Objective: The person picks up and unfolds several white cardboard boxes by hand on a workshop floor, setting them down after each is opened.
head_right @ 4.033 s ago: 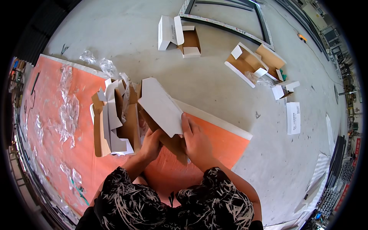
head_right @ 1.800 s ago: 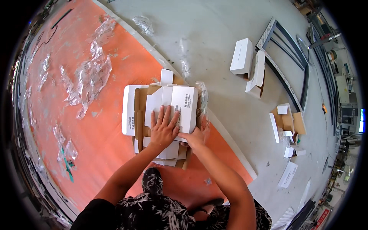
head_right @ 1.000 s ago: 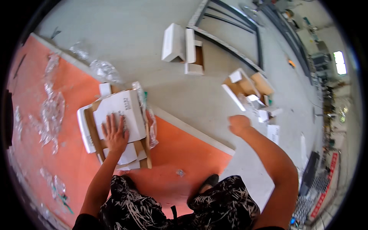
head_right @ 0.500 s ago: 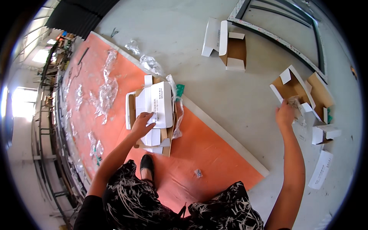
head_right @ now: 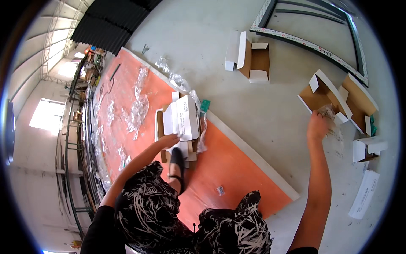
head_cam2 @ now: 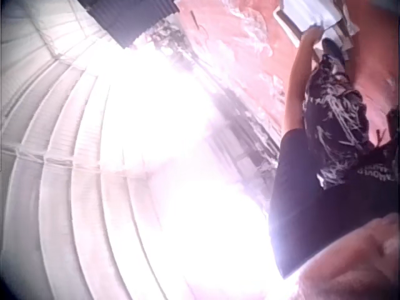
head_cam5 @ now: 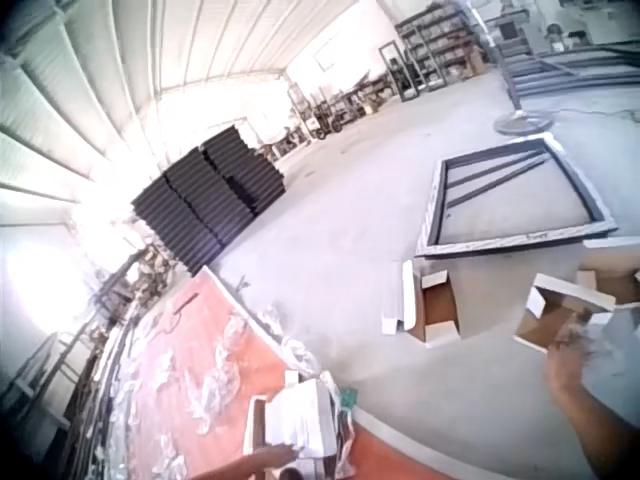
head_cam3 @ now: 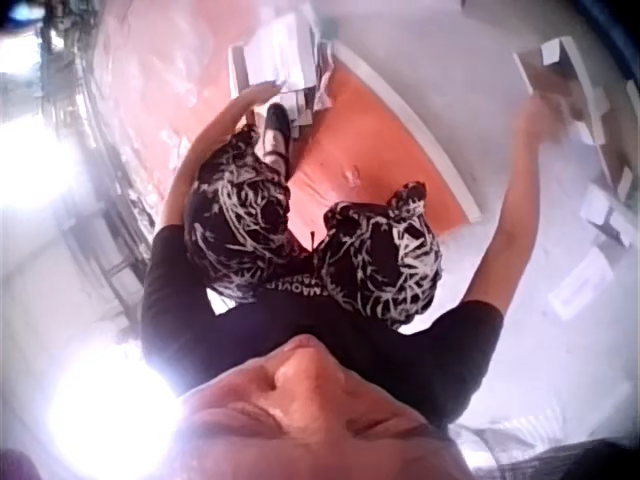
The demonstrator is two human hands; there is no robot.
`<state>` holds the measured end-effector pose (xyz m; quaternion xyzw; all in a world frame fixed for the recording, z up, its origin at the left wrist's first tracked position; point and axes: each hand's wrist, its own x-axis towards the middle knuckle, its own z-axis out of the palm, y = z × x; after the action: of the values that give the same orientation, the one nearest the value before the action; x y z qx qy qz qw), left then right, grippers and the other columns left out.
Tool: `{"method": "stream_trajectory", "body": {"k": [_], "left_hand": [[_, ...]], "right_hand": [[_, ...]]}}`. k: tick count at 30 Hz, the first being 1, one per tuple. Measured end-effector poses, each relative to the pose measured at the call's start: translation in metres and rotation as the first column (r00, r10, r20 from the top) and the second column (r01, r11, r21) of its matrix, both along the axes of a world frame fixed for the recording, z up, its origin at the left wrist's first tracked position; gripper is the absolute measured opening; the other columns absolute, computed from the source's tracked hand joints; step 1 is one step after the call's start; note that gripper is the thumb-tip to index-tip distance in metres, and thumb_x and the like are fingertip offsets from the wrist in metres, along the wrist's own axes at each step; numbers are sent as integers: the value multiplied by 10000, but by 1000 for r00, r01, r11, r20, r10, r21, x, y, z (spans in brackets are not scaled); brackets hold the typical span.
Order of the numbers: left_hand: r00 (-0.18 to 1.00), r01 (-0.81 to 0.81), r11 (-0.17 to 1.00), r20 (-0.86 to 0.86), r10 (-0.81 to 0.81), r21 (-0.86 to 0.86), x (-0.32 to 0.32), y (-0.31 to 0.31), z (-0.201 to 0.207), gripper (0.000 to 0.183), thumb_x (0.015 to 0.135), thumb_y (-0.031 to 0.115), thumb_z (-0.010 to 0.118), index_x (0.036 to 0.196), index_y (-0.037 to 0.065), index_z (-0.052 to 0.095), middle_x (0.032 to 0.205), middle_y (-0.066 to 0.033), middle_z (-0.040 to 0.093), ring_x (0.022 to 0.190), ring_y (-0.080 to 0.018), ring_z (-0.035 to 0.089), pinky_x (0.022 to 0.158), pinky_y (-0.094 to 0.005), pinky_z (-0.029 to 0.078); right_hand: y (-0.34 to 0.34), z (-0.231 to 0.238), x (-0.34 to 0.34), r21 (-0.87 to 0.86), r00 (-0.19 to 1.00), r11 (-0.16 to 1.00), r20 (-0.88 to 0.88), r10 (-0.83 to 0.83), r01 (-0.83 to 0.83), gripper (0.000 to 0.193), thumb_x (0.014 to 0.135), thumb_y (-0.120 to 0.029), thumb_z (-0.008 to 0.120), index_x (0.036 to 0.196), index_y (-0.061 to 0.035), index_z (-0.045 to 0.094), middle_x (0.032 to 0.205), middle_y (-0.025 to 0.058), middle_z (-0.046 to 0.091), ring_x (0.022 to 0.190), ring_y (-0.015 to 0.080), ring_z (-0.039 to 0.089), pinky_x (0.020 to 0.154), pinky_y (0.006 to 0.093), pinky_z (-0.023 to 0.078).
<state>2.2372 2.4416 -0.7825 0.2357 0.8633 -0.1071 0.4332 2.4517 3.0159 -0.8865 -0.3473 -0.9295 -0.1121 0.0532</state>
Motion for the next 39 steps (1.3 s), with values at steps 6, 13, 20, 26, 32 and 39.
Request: {"method": "stream_trajectory", "body": {"k": [6,13,20,26,32,39], "left_hand": [[972,235,972,6,-235,-3,-11,-5,35,453,928,414,438,1187,77,595,1135,-203,610,1050,-376,572,927,-450,435],[896,327,921,241,-373,210,-5,205,147,502,894,409,556,1245,49,548,1109,-180,627,1020,-312,605,898,-384,463],[751,-584,509,659,43,632,85,288,71,691,847,298,687,1333,-43,334,1201,-152,536,1114,-263,538,965,-393,433],[278,-946,209,953,119,249,106,265,44,595,870,190,659,1317,-41,342,1212,-129,520,1143,-219,515,939,-379,451],[340,-938,157,913,227,310,95,243,43,668,879,386,623,1321,-44,365,1208,-160,523,1139,-242,501,973,-385,401],[397,-893,257,915,71,368,92,257,86,916,729,370,788,1375,-56,299,1300,-156,476,1203,-246,466,1026,-374,366]], "right_hand": [[-30,-2,10,-287,997,956,-59,52,-67,128,835,-192,540,813,-89,613,736,128,610,736,303,604,596,439,457],[-105,172,58,-756,800,553,-548,-245,-349,133,855,-138,605,948,-44,595,855,59,644,765,188,577,749,236,415],[-131,173,32,-709,614,-329,-185,-768,-624,228,966,-223,512,1025,-12,576,860,9,595,765,65,525,699,218,437],[-171,158,19,-667,575,-466,68,-815,-582,313,981,-248,441,1142,4,540,982,90,634,894,166,629,765,315,530],[-190,142,13,-517,451,-501,230,-862,-694,452,989,-357,309,1211,-20,513,1068,117,627,904,224,654,791,368,554],[-172,124,35,-597,518,-517,190,-834,-614,481,991,-403,316,1272,-55,492,1096,82,633,881,188,651,731,320,557]]}}
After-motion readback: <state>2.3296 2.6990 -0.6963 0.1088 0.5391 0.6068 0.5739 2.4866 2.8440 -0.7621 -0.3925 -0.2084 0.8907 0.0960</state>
